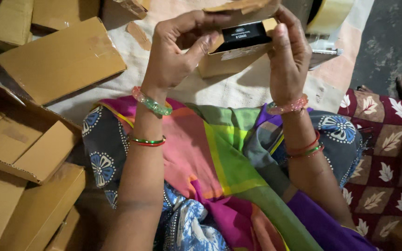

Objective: The person packs smart watches into small cardboard boxes. They open the watch packaging, place the watch and accessories into the box, close the flaps, and seal the box with clear packing tape. The process is repeated for multiple watches.

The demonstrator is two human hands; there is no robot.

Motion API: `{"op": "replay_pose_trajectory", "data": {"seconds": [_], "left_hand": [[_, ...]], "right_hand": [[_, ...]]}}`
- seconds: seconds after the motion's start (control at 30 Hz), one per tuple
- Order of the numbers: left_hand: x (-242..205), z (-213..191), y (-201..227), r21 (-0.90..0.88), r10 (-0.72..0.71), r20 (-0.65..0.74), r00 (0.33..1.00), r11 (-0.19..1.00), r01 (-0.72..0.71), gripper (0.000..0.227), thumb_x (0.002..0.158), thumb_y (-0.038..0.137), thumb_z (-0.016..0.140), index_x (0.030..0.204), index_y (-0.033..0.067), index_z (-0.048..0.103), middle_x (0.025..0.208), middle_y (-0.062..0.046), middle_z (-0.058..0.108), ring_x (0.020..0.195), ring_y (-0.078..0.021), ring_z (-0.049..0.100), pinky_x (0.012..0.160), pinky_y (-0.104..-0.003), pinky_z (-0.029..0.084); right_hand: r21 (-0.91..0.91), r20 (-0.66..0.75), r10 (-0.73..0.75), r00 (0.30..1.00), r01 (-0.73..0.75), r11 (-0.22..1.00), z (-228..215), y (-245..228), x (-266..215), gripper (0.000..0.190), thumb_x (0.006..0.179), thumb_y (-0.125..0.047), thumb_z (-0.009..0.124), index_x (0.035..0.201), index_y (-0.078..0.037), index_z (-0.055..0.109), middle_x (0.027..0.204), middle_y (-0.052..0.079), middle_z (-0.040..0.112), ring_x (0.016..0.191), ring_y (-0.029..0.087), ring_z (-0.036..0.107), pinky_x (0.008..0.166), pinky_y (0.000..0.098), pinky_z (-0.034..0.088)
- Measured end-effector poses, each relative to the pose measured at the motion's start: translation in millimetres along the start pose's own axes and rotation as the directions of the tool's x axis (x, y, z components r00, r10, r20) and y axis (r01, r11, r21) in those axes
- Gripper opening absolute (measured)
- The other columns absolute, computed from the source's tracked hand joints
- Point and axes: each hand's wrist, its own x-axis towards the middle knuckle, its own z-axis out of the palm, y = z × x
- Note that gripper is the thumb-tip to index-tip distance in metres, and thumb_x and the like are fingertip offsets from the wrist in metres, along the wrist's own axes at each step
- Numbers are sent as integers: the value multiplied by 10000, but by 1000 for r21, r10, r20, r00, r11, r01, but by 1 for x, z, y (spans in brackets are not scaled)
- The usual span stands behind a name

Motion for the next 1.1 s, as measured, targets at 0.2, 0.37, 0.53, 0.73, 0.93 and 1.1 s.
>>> {"op": "replay_pose_trajectory", "data": {"seconds": [0.2,0.37,0.53,0.73,0.93,1.1], "left_hand": [[2,6,11,-19,134,-63,989,991,-135,309,1023,-125,621,1200,61,450,1282,-56,665,1151,-117,691,995,-273,602],[8,12,24,357,300,24,954,888,-289,346,939,-171,588,1212,22,677,1292,-103,700,1174,-234,706,1065,-321,545],[3,17,30,303,275,34,961,913,-272,387,834,11,678,1220,7,652,1278,-169,657,1247,-249,637,1110,-371,503],[-1,25,11,320,255,-45,966,920,-228,275,1055,132,783,1308,64,699,1286,-115,708,1224,-198,701,1082,-310,575],[2,24,1,374,302,-50,952,889,-263,262,1034,147,835,1261,81,722,1245,-93,727,1179,-205,722,1037,-304,578],[2,24,4,412,339,-33,940,862,-296,382,961,193,906,1257,71,697,1244,-73,722,1180,-210,705,1045,-312,564]], "right_hand": [[37,85,-136,987,134,990,3,12,7,273,1238,-67,520,1506,-36,480,1387,85,649,1140,82,592,1035,242,477],[-73,133,-228,965,239,968,12,1,11,214,1222,-1,434,1415,-52,511,1397,96,658,1205,141,617,1092,273,486],[12,103,-194,975,194,981,27,-12,5,298,1155,-123,404,1415,-52,529,1394,119,619,1299,188,616,1148,311,471],[70,184,-209,960,200,977,34,-17,1,411,1141,-351,511,1445,-74,510,1448,95,614,1302,169,601,1165,298,478],[-153,76,-221,972,231,961,32,-9,3,255,1174,-184,550,1401,-69,529,1359,110,638,1246,167,629,1118,301,488],[-127,87,-211,974,221,967,29,-8,4,193,1213,-142,551,1395,-83,531,1359,91,669,1195,137,623,1040,263,491]]}}
